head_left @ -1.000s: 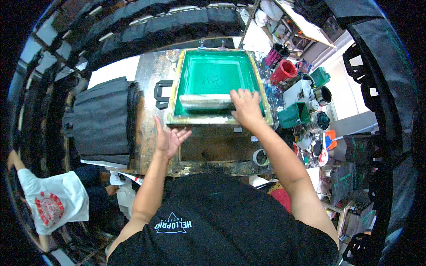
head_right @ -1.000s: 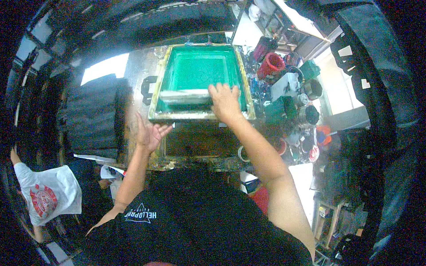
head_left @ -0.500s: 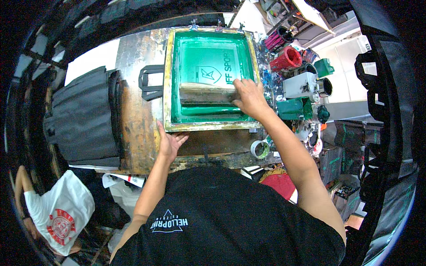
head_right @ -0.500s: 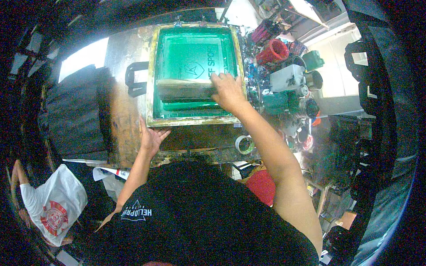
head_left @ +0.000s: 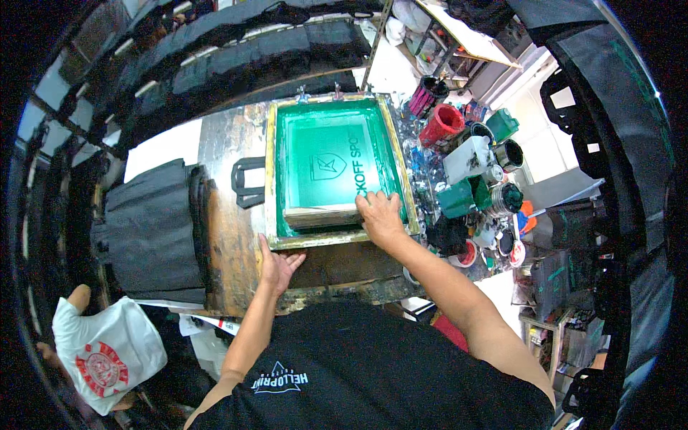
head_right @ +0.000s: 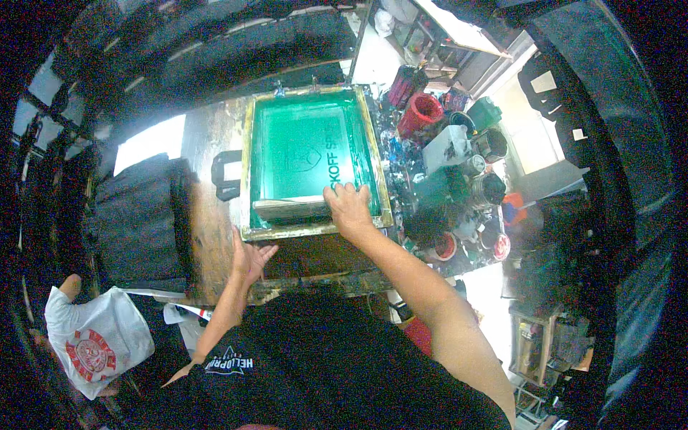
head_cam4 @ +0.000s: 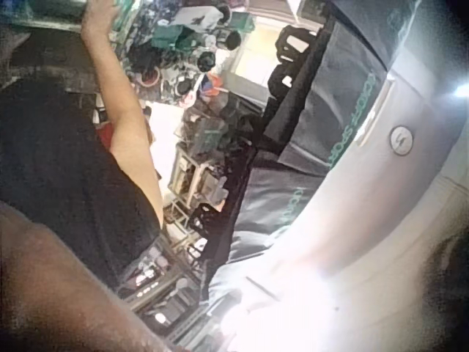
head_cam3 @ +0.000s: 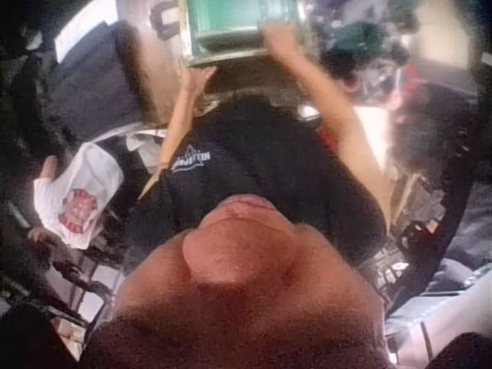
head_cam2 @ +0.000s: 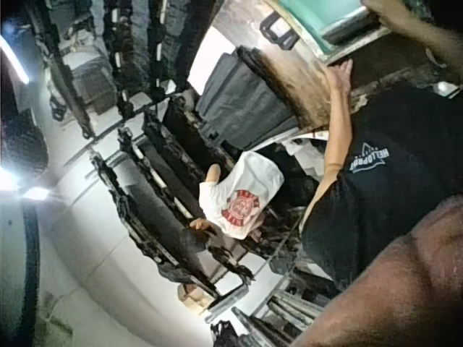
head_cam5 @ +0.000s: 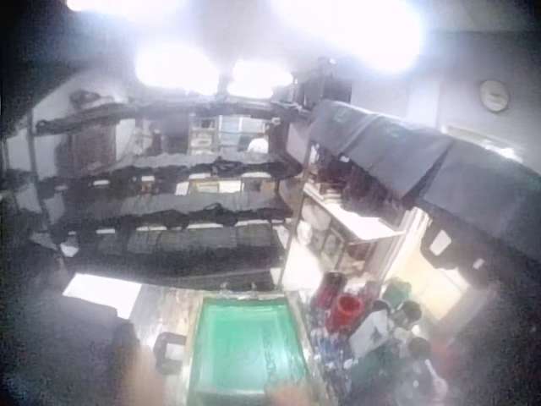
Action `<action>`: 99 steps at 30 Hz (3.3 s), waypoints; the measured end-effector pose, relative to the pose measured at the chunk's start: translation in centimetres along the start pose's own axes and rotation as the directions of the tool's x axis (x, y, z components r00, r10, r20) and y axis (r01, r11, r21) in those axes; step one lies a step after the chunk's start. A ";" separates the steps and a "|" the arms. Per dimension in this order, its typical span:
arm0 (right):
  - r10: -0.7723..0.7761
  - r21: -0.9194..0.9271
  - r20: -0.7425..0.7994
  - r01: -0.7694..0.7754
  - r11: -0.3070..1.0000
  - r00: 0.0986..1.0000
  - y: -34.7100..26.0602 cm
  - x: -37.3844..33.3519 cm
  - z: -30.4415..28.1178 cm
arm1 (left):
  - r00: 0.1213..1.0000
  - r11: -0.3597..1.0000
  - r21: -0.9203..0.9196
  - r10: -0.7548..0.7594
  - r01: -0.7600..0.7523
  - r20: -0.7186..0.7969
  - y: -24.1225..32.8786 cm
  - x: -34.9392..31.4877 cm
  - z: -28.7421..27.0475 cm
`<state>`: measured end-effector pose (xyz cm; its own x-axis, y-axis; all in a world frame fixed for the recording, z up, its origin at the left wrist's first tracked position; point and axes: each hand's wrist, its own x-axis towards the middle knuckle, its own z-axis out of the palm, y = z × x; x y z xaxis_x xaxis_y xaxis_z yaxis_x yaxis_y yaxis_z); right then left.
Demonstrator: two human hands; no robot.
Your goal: The person performs screen printing on black tote bags by placing each bag onto a printing surface, lowering the screen, and using a squeegee to apply green ink before handing the finished bags to another person.
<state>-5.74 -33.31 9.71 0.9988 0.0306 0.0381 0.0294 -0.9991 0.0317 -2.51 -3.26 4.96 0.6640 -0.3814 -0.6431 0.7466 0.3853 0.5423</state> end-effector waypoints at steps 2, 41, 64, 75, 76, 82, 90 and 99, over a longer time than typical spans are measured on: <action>-0.007 0.017 -0.047 0.008 1.000 0.999 0.6 1.0 0.6 | 1.000 1.000 -0.008 0.000 0.000 -0.003 0.0 0.1 -0.1; -0.021 -0.142 -0.241 -0.013 0.990 0.970 10.8 31.3 10.1 | 0.403 -0.525 0.681 0.554 -0.511 0.729 19.5 21.5 12.2; -0.002 0.033 0.041 0.001 0.999 0.999 13.7 28.8 8.6 | 0.568 -0.696 0.678 0.468 -0.235 0.677 17.3 30.5 15.3; -0.016 0.020 0.092 0.014 1.000 0.996 9.5 17.6 7.9 | 0.603 -0.705 0.669 0.435 -0.233 0.669 10.8 20.2 12.2; -0.007 0.014 0.119 0.006 1.000 0.993 9.0 16.4 8.0 | 0.575 -0.702 0.663 0.437 -0.262 0.691 10.1 19.2 11.6; 0.013 0.070 0.128 -0.022 0.997 0.992 5.6 8.6 7.0 | 0.636 -0.714 0.664 0.410 -0.222 0.654 5.6 12.7 9.4; -0.002 0.106 0.128 -0.011 0.994 0.992 1.6 -1.0 5.9 | 0.596 -0.715 0.649 0.410 -0.260 0.690 0.4 5.4 5.7; -0.087 0.171 0.210 0.051 0.984 0.974 2.2 0.5 4.2 | 0.495 -0.604 0.694 0.497 -0.393 0.713 2.1 4.2 5.6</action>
<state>-4.97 -35.61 5.58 0.9784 0.1098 -0.1751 0.0861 -0.9867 -0.1378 2.04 -8.72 6.44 0.7290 -0.5962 0.3362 -0.6830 -0.6659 0.3001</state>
